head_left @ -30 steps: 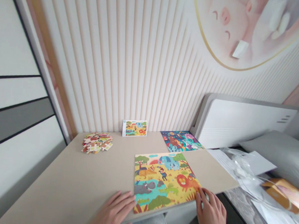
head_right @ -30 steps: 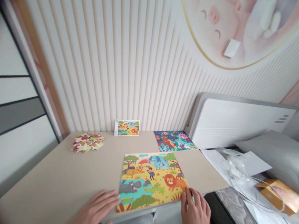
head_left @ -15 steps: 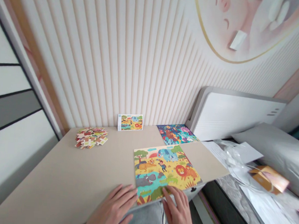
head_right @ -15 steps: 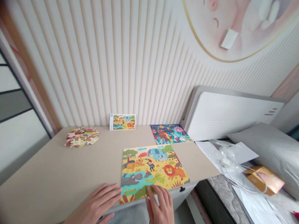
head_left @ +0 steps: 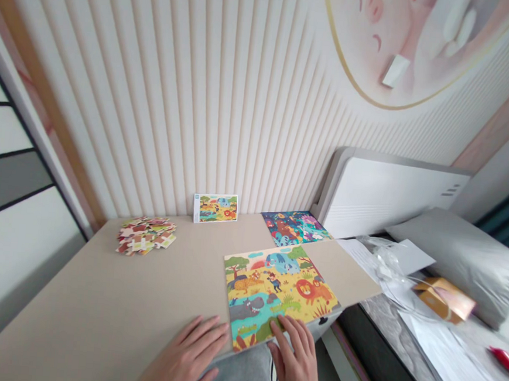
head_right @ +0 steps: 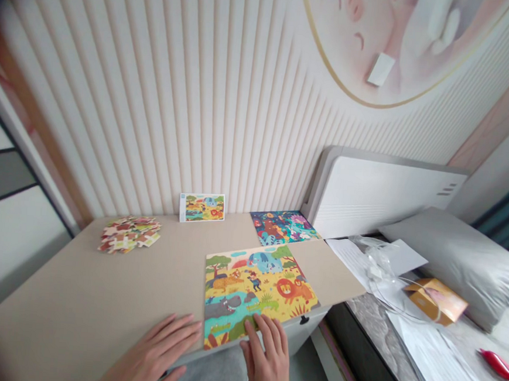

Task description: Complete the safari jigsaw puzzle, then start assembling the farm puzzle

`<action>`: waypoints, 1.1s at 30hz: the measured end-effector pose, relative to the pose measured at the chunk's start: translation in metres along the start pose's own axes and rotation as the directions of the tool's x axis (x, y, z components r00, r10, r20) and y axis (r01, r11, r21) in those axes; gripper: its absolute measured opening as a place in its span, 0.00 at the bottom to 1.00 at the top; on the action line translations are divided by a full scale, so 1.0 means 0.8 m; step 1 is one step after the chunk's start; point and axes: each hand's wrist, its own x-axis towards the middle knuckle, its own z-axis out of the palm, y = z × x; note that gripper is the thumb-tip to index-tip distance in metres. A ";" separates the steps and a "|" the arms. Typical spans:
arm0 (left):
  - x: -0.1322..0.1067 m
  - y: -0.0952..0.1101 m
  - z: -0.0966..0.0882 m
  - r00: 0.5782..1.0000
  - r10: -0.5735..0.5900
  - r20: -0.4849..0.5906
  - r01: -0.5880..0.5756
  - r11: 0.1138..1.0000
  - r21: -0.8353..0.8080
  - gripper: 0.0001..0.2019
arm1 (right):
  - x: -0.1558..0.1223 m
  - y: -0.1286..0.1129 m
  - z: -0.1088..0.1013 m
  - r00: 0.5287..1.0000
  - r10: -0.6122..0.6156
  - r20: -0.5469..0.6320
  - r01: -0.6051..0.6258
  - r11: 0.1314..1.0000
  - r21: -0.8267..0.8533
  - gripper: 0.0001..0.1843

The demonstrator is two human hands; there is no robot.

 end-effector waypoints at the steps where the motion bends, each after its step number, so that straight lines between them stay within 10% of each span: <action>1: 0.000 0.000 0.000 1.000 -0.001 -0.003 0.001 1.000 0.000 0.29 | 0.000 0.001 0.000 1.000 0.005 -0.003 -0.005 1.000 -0.002 0.22; 33: -0.004 -0.005 0.004 0.999 0.003 -0.034 -0.003 1.000 0.013 0.25 | -0.018 0.070 0.001 0.986 0.162 -0.038 -0.164 0.983 -0.076 0.16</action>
